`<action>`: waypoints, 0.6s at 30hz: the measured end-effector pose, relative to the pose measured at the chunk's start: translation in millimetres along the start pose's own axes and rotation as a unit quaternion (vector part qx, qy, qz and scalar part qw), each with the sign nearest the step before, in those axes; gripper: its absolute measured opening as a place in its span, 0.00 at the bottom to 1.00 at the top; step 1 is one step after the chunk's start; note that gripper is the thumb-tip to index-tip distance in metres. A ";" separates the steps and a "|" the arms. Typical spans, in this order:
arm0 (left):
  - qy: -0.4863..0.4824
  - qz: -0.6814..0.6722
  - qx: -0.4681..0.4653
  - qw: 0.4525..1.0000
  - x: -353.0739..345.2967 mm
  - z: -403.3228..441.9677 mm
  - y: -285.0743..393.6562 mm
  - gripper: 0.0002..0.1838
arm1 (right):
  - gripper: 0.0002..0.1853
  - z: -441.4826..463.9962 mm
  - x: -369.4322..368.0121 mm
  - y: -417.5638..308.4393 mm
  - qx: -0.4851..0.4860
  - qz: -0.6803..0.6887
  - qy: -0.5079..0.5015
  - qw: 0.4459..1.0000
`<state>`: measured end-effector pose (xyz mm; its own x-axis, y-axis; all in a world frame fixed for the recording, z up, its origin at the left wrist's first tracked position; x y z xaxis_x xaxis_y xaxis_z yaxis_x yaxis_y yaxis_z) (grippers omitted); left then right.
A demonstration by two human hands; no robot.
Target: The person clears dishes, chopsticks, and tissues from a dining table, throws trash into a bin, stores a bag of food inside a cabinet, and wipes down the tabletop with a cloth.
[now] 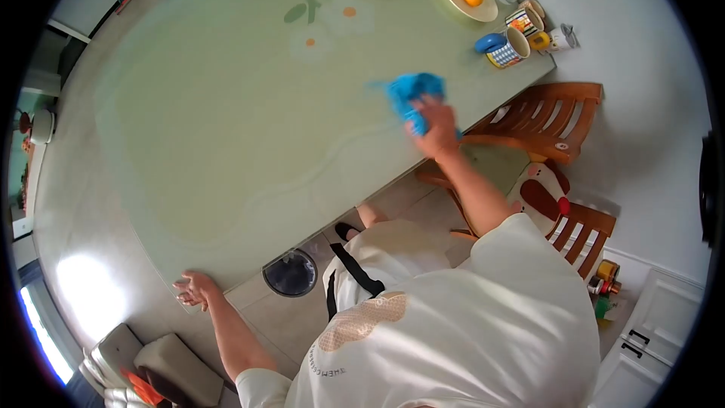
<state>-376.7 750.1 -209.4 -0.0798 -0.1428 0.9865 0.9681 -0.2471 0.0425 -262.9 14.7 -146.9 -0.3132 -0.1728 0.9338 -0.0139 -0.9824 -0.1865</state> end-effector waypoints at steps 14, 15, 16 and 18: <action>-0.035 -0.019 -0.001 0.999 -4.6 1.9 3.5 0.37 | 0.21 -15.0 5.6 39.7 -0.118 -0.030 0.132 0.984; -0.020 -0.007 0.016 1.000 -7.5 4.7 -0.1 0.38 | 0.21 -15.3 6.6 6.2 -0.078 0.000 0.132 0.988; -0.020 -0.009 0.015 1.000 -11.7 6.3 1.0 0.38 | 0.22 -18.1 3.0 -23.5 -0.078 -0.005 0.088 0.993; -0.017 -0.060 0.003 0.998 -19.0 10.6 6.1 0.39 | 0.23 -24.8 -1.6 -79.7 -0.010 0.051 0.046 0.998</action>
Point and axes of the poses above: each hand's wrist, its own z-axis towards the middle knuckle, its own x-axis out of the back of the hand, y = z × x, the point moved 7 cm from there along z, towards the middle knuckle, and after that the axes turned 3 degrees about y, right-handed, at the moved point
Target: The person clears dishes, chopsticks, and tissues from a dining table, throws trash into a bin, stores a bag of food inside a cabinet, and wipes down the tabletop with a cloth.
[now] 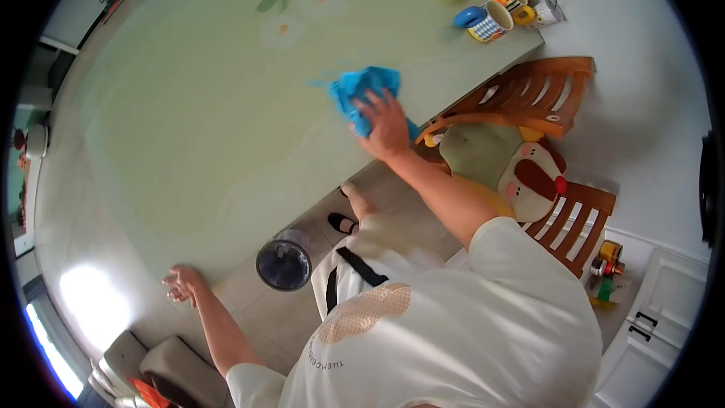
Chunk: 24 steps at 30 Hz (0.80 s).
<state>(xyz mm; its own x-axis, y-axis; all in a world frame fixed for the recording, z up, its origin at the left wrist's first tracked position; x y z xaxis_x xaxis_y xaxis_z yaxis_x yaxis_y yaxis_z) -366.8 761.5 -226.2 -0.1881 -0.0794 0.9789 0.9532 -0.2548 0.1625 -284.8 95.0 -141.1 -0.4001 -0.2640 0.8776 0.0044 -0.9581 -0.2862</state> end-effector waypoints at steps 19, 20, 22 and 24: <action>-0.166 0.009 -0.040 0.985 18.8 -3.3 -17.5 0.46 | 0.23 30.6 -21.5 3.2 0.104 -0.035 0.011 0.994; -0.189 0.008 -0.080 0.979 18.2 -2.6 -16.7 0.48 | 0.23 25.3 -24.2 -11.5 0.111 -0.025 0.002 0.993; -0.237 0.016 -0.120 0.964 23.4 -5.1 -12.9 0.51 | 0.23 11.3 -26.2 -68.4 0.188 0.045 -0.022 0.981; -0.277 0.015 -0.131 0.952 36.4 -9.0 -7.1 0.52 | 0.24 -5.0 -33.8 -115.4 0.209 0.068 -0.048 0.974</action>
Point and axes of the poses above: each hand's wrist, its own z-axis towards the middle knuckle, its own x-axis out of the back of the hand, y = z × x, the point moved 7 cm from there along z, towards the middle knuckle, and after that the axes turned 3 degrees about y, right-handed, at the moved point
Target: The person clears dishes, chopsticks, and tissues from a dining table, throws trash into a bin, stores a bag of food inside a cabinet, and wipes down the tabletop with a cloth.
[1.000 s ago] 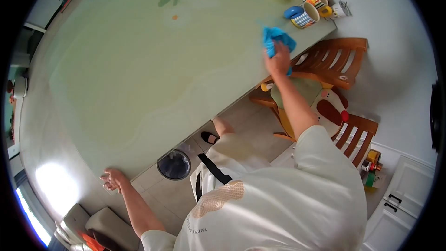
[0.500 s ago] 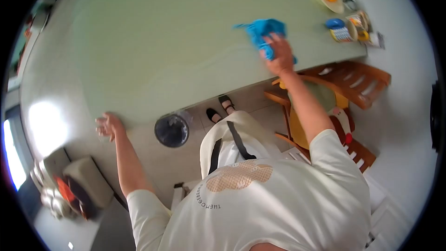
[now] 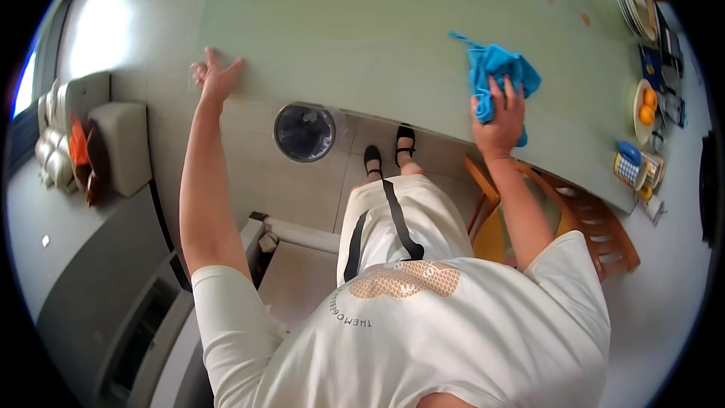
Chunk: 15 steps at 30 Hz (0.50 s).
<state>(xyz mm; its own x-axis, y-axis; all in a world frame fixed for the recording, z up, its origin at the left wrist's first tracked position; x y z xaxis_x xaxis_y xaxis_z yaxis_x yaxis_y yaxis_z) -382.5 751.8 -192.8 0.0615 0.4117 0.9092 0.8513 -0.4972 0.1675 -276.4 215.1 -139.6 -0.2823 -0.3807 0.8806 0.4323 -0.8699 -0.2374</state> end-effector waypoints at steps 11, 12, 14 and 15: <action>-0.066 -0.195 -0.151 0.967 41.2 -10.5 -25.7 0.40 | 0.25 31.4 -69.1 -219.7 0.103 0.107 -0.042 0.988; -0.062 -0.197 -0.157 0.966 41.9 -15.3 -23.3 0.40 | 0.24 32.5 -74.8 -230.0 0.107 0.109 -0.045 0.987; -0.097 -0.288 -0.192 0.933 49.8 -16.2 -34.4 0.39 | 0.24 37.9 -88.7 -268.2 0.106 0.093 -0.044 0.989; -0.103 -0.331 -0.188 0.919 53.7 -14.8 -45.1 0.35 | 0.23 39.8 -91.3 -281.3 0.095 0.095 -0.027 0.991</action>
Point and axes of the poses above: each hand's wrist, its own z-axis towards the middle knuckle, its own x-axis out of the back of the hand, y = z × x, the point moved 7 cm from there along z, towards the middle knuckle, and after that the axes turned 3 degrees about y, right-handed, at the moved point
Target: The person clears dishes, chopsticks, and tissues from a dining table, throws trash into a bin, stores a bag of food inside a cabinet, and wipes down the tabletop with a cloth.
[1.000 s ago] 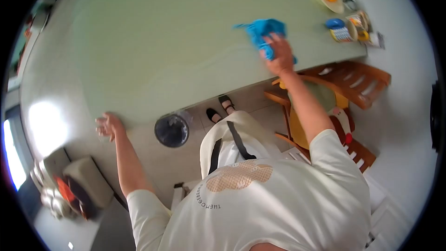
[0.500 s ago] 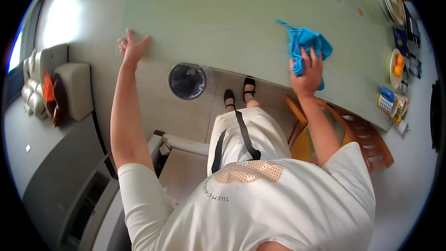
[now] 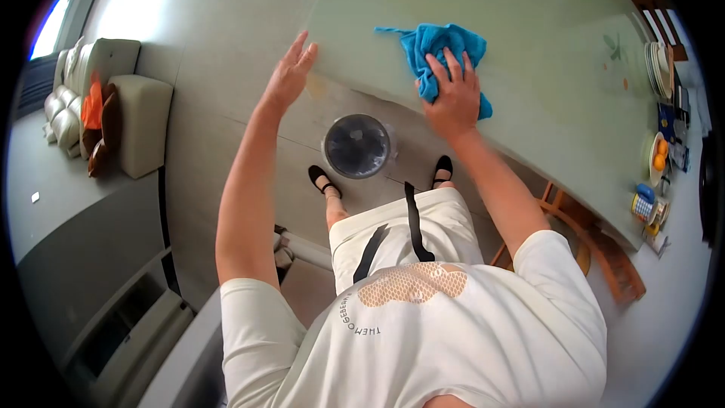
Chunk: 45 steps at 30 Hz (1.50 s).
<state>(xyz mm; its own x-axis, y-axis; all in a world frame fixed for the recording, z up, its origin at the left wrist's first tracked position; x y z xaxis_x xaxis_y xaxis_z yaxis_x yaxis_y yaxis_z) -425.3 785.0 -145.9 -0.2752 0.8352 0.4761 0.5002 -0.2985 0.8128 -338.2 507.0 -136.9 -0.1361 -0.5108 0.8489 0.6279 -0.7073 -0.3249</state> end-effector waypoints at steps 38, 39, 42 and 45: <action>-0.293 0.044 -0.118 0.948 67.5 210.1 6.5 0.18 | 0.27 162.1 -116.7 -141.5 -0.241 -0.082 0.017 0.967; -0.294 0.040 -0.115 0.948 54.3 220.0 16.1 0.18 | 0.27 162.3 -116.1 -140.8 -0.246 -0.084 0.020 0.965; -0.309 0.084 -0.126 0.939 9.8 261.4 38.6 0.18 | 0.28 161.3 -118.3 -138.5 -0.258 -0.094 0.008 0.962; -0.310 0.082 -0.099 0.942 -31.9 302.1 70.5 0.19 | 0.28 163.0 -115.1 -137.3 -0.268 -0.089 0.023 0.959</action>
<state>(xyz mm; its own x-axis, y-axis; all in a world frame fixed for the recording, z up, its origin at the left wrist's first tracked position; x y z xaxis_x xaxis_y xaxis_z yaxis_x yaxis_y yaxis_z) -133.3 876.8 -205.2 0.3559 0.8609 0.3637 0.3141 -0.4767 0.8210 -283.8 742.6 -122.0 -0.2454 -0.3704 0.8958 0.1096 -0.9288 -0.3540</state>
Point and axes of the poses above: each hand's wrist, its own z-axis towards the middle knuckle, its own x-axis out of the back of the hand, y = z × x, the point moved 7 cm from there along z, towards the middle knuckle, and after that the axes turned 3 degrees about y, right-handed, at the moved point
